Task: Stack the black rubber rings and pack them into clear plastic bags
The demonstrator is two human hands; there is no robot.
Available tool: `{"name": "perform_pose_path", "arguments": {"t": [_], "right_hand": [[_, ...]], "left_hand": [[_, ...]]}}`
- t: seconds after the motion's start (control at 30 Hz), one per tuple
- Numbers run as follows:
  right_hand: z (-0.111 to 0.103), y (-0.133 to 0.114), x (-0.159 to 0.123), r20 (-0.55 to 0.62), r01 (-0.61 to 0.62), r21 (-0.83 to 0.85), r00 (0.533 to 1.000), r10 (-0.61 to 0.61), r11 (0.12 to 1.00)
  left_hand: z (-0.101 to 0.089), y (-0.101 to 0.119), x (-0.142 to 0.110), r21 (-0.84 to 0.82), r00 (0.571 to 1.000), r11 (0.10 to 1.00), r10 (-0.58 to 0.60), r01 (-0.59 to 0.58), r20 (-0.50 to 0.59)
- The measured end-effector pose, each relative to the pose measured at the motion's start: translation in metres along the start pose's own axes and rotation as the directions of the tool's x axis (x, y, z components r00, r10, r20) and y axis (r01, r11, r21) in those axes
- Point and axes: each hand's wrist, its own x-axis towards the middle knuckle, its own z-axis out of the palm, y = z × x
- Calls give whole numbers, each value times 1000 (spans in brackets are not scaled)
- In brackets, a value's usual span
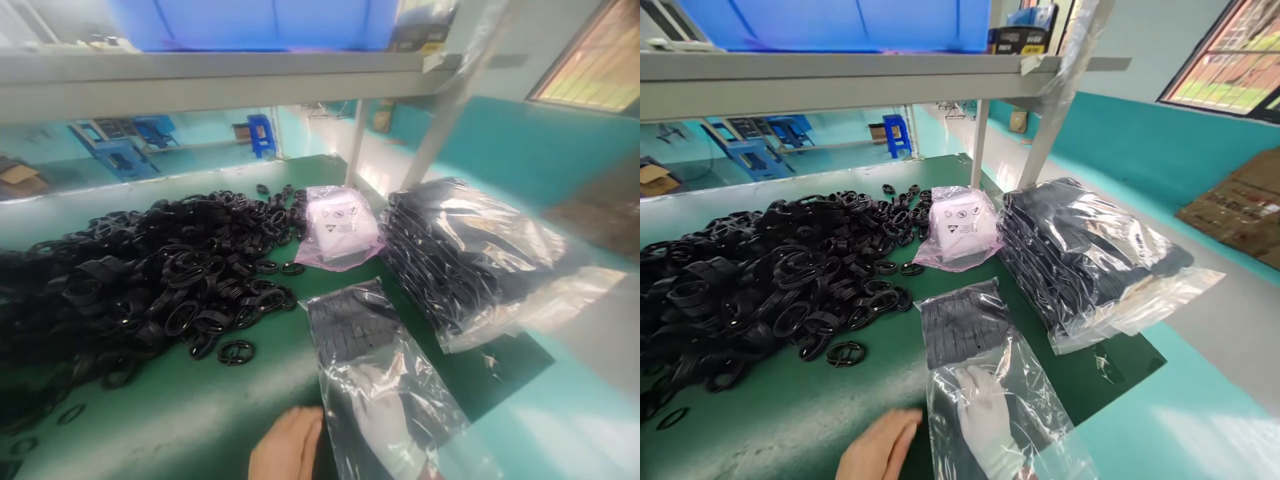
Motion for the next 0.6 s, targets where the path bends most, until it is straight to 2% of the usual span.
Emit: {"name": "perform_pose_path", "arguments": {"t": [0.03, 0.07, 0.13, 0.17, 0.2, 0.27, 0.33, 0.43, 0.53, 0.6], "right_hand": [[0, 1, 1, 7, -20, -11, 1000, 20, 1000], [0, 1, 2, 11, -34, -15, 999, 34, 999], [0, -1, 8, -1, -59, -18, 998, 59, 998], [0, -2, 11, -9, -76, -19, 997, 75, 997], [0, -3, 13, -14, -97, -20, 995, 97, 995], [0, -3, 16, -1, -130, -11, 992, 130, 991], [-1, -1, 17, 39, -137, 19, 990, 136, 990], [-2, 1, 14, 58, -155, 54, 987, 152, 986], [2, 1, 10, -19, -217, 27, 976, 217, 976], [8, 0, 8, -82, -223, -11, 972, 221, 975]], "left_hand": [[-9, 6, 18, 82, 997, 994, 79, -77, -23], [-15, 12, 35, 290, 969, 928, 248, -234, -14], [-19, 23, 67, 580, 869, 686, 487, -439, 83], [-19, 27, 80, 675, 814, 545, 561, -498, 147], [-17, 29, 89, 729, 777, 442, 599, -523, 195], [-14, 32, 99, 785, 744, 323, 620, -530, 247], [-14, 37, 103, 803, 739, 281, 617, -526, 269], [-17, 50, 108, 804, 737, 266, 613, -531, 284], [-17, 60, 119, 783, 715, 234, 608, -576, 345], [-14, 60, 125, 777, 714, 223, 593, -588, 371]]}}
